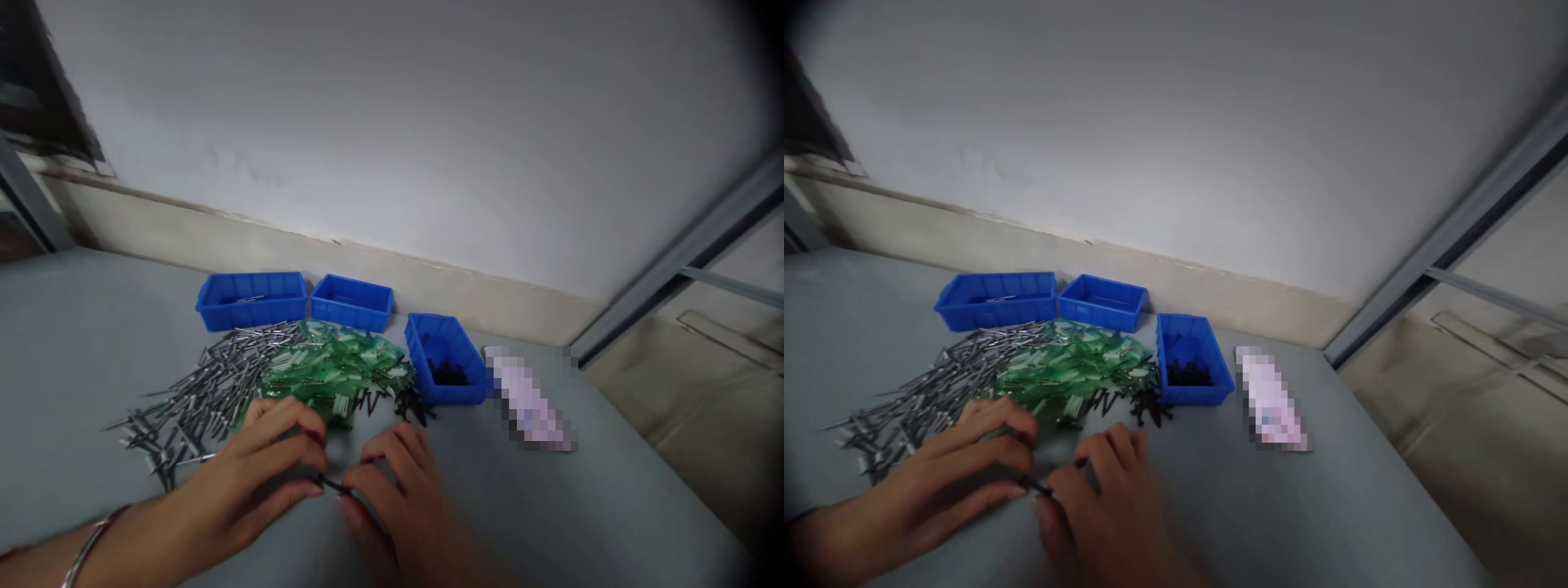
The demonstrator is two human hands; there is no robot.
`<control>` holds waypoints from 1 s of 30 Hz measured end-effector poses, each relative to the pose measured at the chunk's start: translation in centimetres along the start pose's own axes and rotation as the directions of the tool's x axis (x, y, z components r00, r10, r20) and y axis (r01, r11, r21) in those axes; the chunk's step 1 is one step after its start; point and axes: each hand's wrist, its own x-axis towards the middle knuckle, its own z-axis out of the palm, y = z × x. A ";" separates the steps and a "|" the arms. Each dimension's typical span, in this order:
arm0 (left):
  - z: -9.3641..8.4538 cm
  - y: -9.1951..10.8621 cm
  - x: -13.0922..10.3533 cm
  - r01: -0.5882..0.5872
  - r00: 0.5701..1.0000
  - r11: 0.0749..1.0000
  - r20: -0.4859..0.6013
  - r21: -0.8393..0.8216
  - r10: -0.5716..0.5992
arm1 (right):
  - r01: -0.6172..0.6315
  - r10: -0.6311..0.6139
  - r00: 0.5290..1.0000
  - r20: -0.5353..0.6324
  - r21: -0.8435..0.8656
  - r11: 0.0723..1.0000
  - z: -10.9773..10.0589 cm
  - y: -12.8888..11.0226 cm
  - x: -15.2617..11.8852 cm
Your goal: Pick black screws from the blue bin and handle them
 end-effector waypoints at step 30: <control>-1.0 0.9 0.4 0.086 0.983 0.996 0.163 0.004 -0.086 | 0.002 -0.004 0.999 -0.047 -0.031 1.000 0.0 -0.1 0.0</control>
